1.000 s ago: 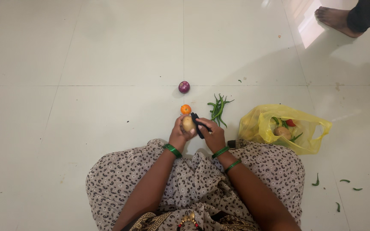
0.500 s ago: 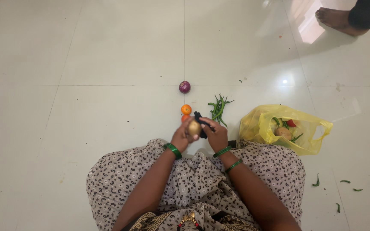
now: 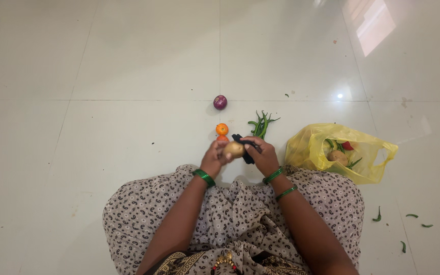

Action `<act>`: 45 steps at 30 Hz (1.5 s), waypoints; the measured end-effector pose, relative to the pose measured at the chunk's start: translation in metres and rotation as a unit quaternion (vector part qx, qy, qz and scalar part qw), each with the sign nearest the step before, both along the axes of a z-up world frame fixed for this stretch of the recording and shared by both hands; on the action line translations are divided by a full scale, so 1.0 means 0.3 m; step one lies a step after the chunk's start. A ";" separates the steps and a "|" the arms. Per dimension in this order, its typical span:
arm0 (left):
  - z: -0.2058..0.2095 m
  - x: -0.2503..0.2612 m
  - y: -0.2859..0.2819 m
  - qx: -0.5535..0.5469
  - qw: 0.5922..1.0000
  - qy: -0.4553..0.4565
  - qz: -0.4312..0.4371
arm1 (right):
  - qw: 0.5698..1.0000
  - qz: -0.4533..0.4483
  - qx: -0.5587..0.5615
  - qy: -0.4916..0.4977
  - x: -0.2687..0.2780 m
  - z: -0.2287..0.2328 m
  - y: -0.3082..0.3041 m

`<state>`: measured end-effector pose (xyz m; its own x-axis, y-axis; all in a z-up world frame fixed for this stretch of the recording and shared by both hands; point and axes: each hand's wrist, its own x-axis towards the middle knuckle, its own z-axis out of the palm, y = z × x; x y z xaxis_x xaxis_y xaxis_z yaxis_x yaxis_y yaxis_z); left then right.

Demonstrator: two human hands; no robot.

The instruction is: The person sits on the floor and uses a black peeler to remove the skin from a potato and then an onion. The peeled vegetables are placed on the floor next to other produce.

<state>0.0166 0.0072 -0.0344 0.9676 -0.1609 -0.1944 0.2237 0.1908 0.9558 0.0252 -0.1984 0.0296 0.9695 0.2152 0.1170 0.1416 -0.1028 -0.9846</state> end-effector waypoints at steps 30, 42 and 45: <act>0.044 -0.005 -0.014 -0.110 0.968 0.217 0.069 | 0.923 -0.176 0.259 0.224 0.075 -0.222 -0.017; 0.021 0.033 0.056 -0.245 0.915 0.204 0.247 | 0.927 -0.174 0.246 0.225 0.071 -0.172 -0.030; 0.006 0.030 0.040 -0.212 0.912 0.225 0.268 | 0.956 -0.112 0.116 0.245 0.044 -0.131 0.005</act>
<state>0.0256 0.0194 -0.0325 0.7669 0.1594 -0.6216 0.3412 0.7192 0.6053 0.0386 -0.1969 -0.0096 0.9392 0.0193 -0.3427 -0.3415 0.1523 -0.9275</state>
